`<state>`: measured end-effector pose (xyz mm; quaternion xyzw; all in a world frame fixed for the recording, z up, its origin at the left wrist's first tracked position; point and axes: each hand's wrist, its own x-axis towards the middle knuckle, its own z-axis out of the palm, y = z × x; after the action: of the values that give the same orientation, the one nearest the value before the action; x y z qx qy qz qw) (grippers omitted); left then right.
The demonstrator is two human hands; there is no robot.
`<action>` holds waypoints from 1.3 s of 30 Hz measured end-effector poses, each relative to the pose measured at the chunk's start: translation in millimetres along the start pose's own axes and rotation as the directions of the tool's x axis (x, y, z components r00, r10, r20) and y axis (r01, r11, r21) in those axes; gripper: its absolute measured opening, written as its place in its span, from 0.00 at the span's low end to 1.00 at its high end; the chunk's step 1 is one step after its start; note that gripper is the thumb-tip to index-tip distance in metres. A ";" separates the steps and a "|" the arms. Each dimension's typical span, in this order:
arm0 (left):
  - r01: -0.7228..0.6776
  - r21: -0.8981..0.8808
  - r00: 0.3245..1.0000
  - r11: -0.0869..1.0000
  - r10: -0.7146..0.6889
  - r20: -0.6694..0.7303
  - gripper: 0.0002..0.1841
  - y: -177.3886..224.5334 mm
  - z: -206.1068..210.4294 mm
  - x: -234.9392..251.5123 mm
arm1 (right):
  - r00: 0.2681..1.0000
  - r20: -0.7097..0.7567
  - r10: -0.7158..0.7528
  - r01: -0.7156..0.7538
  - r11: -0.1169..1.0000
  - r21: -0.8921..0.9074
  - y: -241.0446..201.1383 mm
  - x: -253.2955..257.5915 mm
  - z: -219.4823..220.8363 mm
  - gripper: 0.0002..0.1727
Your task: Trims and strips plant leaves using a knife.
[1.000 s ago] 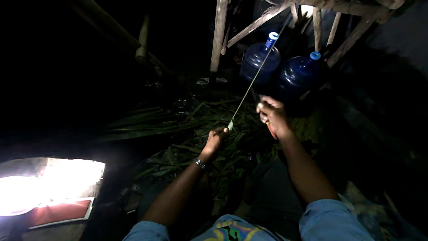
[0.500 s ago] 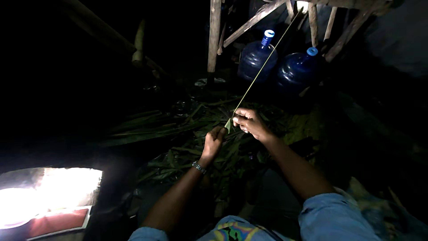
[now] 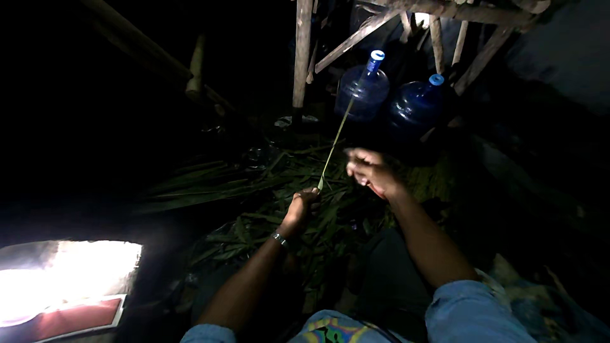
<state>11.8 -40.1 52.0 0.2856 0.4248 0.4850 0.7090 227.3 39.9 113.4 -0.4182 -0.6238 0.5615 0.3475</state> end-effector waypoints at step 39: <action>0.443 -0.378 0.785 0.813 -0.148 0.602 0.16 1.5 -22.7 -1.2 | 0.883 0.453 0.127 -0.133 0.991 -0.018 1.2 6.8 23.7 0.20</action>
<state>-9.0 -40.9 42.8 0.1447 0.1045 0.3539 0.9181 203.3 36.4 108.9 -0.3142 -0.6542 0.6698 0.1572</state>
